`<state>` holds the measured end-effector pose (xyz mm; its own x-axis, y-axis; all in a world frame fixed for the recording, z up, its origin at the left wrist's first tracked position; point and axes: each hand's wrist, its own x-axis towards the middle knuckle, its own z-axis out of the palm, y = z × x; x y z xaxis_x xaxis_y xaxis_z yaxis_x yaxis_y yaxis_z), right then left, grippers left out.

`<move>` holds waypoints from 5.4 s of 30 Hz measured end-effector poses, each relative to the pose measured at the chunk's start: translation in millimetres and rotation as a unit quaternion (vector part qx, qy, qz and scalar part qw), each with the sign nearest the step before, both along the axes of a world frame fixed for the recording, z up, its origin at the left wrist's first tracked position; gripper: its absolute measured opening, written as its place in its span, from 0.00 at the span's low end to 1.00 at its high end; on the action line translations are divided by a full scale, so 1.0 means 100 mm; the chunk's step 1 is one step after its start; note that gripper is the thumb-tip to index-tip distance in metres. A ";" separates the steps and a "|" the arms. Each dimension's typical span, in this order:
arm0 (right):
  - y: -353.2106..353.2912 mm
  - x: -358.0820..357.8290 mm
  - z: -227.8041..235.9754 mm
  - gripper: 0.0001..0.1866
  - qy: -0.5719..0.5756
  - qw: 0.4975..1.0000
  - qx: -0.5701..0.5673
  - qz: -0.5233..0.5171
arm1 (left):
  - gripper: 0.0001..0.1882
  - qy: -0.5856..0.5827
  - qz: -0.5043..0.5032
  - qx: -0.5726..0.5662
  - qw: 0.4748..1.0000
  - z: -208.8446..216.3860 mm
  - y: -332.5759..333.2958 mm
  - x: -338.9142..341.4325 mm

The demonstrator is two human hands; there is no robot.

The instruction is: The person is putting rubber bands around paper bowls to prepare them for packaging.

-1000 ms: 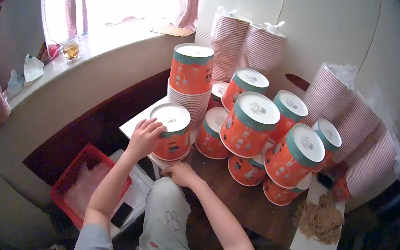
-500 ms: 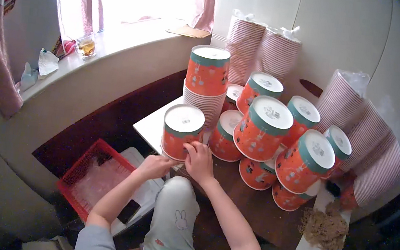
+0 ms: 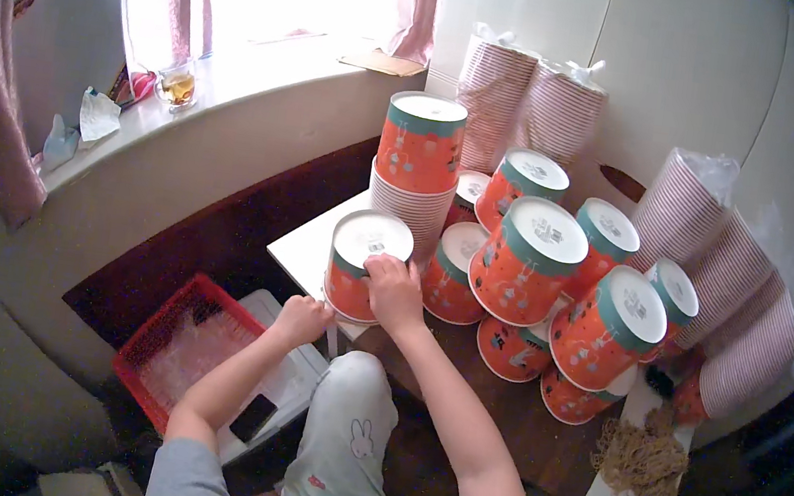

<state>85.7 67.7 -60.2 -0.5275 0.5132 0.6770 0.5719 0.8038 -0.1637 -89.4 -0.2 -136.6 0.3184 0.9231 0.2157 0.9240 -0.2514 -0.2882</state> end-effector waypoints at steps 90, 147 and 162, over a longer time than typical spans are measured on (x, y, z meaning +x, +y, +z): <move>-1.41 3.21 0.13 0.12 0.300 0.898 -0.321 -0.029 | 0.06 -0.851 -0.213 -0.216 0.429 1.90 0.12 1.30; -1.40 3.49 0.16 0.17 0.422 0.736 -0.528 -0.022 | 0.26 -0.647 -0.137 -0.523 0.537 1.08 -0.14 2.69; -1.42 3.54 0.11 0.12 0.278 0.808 -0.495 -0.155 | 0.28 -0.517 -0.250 -0.138 0.807 0.87 -0.15 2.76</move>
